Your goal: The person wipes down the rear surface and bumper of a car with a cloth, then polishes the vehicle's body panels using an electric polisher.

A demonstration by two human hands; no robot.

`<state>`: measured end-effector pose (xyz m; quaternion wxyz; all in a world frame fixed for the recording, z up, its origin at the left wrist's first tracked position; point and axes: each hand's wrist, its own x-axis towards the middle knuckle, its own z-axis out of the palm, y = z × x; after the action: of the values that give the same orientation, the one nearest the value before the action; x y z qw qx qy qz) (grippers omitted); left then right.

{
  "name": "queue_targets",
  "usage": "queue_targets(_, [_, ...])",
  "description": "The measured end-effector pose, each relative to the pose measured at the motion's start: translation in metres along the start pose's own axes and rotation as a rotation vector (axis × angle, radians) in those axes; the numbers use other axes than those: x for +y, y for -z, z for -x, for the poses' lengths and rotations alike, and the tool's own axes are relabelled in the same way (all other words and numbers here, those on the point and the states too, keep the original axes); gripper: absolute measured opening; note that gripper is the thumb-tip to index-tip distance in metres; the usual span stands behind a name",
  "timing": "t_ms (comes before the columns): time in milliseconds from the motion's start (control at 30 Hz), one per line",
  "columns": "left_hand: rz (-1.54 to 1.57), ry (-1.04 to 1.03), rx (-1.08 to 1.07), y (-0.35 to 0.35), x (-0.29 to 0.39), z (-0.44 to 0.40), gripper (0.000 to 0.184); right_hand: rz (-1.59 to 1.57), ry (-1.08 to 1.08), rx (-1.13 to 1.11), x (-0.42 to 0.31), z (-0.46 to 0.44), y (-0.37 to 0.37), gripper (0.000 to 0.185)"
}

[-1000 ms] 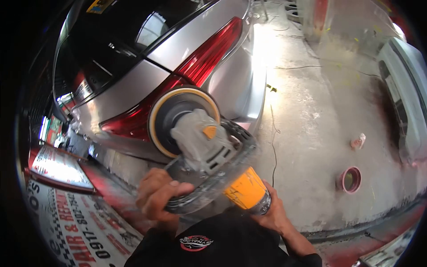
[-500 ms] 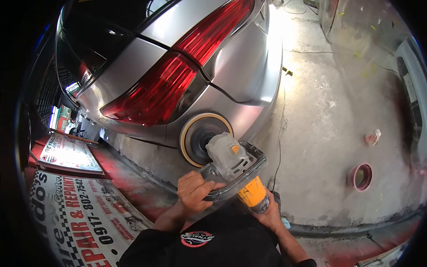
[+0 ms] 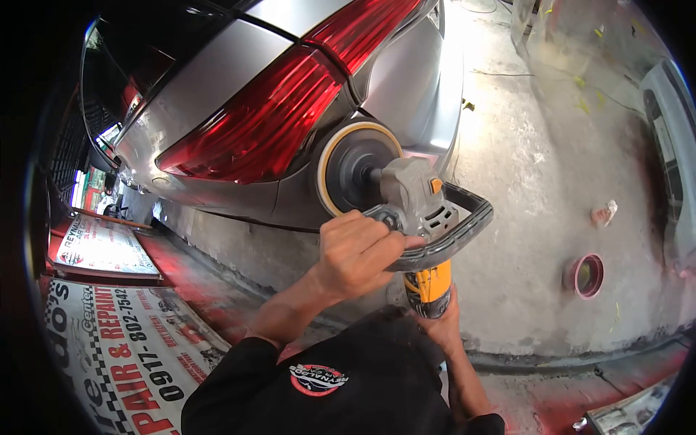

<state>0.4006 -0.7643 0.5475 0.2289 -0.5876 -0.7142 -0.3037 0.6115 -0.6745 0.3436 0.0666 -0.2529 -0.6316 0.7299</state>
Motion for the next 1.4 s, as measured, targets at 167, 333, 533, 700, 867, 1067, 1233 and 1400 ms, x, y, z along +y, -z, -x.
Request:
queue_targets(167, [-0.021,0.036,-0.060,0.012,0.018,0.016,0.024,-0.070,-0.006,-0.037,0.019,0.018,-0.011,0.088])
queue_targets(333, [-0.036,0.061,-0.096,0.017,0.027,0.027,0.026,-0.008,-0.009,-0.055,0.015,0.031,-0.017,0.087])
queue_targets(533, [-0.014,0.015,-0.049,-0.014,0.006,-0.001,0.026,-0.067,0.022,0.009,0.015,0.007,-0.012,0.083])
queue_targets(700, [-0.037,0.012,-0.055,-0.028,-0.005,-0.016,0.023,-0.115,-0.025,0.038,0.000,-0.004,-0.013,0.076])
queue_targets(867, [-0.056,0.041,-0.004,0.000,0.012,0.013,0.018,-0.072,0.000,0.006,0.011,0.012,-0.015,0.077])
queue_targets(1067, [-0.021,0.051,-0.013,0.063,0.028,0.070,0.015,-0.002,-0.085,-0.075,0.033,0.045,-0.034,0.079])
queue_targets(1233, [-0.015,0.096,-0.026,0.092,0.039,0.107,0.031,0.019,-0.052,-0.125,0.062,0.063,-0.051,0.094])
queue_targets(1400, [-0.007,0.084,-0.079,0.079,0.035,0.117,0.026,0.053,0.003,-0.097,0.068,0.074,-0.065,0.097])
